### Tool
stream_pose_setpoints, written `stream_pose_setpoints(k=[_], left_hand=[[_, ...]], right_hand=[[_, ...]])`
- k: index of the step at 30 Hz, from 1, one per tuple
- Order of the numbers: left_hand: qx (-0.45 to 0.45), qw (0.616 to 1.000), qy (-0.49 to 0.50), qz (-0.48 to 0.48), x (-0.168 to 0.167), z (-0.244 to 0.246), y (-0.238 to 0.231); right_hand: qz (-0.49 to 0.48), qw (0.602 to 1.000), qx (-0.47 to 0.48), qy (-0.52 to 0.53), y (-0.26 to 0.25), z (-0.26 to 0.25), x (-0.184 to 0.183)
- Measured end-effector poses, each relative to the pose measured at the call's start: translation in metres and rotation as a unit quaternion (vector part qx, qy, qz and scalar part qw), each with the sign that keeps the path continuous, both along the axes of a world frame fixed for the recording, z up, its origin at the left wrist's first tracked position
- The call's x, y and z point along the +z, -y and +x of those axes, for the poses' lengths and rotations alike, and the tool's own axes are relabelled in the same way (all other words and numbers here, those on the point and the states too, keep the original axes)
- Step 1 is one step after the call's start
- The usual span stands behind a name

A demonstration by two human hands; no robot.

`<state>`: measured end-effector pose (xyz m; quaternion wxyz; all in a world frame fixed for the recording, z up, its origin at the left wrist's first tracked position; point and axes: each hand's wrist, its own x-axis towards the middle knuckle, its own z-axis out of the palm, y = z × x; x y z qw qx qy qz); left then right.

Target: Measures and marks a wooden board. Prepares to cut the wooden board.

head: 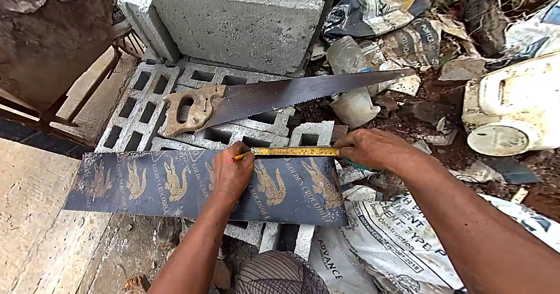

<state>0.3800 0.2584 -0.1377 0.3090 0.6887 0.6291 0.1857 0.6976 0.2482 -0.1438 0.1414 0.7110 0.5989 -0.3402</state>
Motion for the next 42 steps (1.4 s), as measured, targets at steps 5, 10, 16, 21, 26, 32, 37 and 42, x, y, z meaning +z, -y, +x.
stream_pose_setpoints(k=[5, 10, 16, 21, 26, 32, 37, 42], left_hand=[[-0.003, 1.000, -0.009, -0.004, 0.000, 0.002, -0.001], [-0.008, 0.988, -0.052, -0.142, 0.041, -0.019, 0.007], [0.201, 0.950, 0.168, -0.167, 0.075, -0.074, 0.051], [0.239, 0.932, 0.170, -0.212, 0.076, -0.068, 0.085], [0.239, 0.930, 0.175, -0.218, 0.078, -0.062, 0.103], [0.233, 0.933, 0.170, -0.215, 0.082, -0.062, 0.108], [0.233, 0.933, 0.167, -0.217, 0.083, -0.061, 0.111], [0.211, 0.944, 0.153, -0.202, 0.078, -0.055, 0.116]], right_hand=[[-0.010, 1.000, -0.011, 0.002, -0.001, -0.003, 0.004], [-0.003, 1.000, -0.006, -0.029, 0.004, 0.014, 0.005], [-0.012, 0.998, -0.016, -0.057, 0.059, 0.015, 0.047], [-0.092, 0.994, 0.010, -0.063, 0.101, -0.009, 0.050], [-0.105, 0.991, 0.017, -0.079, 0.107, -0.014, 0.039], [-0.121, 0.990, 0.024, -0.066, 0.101, -0.023, 0.045], [-0.123, 0.990, 0.029, -0.055, 0.100, -0.025, 0.044], [-0.126, 0.990, 0.033, -0.045, 0.098, -0.028, 0.043]])
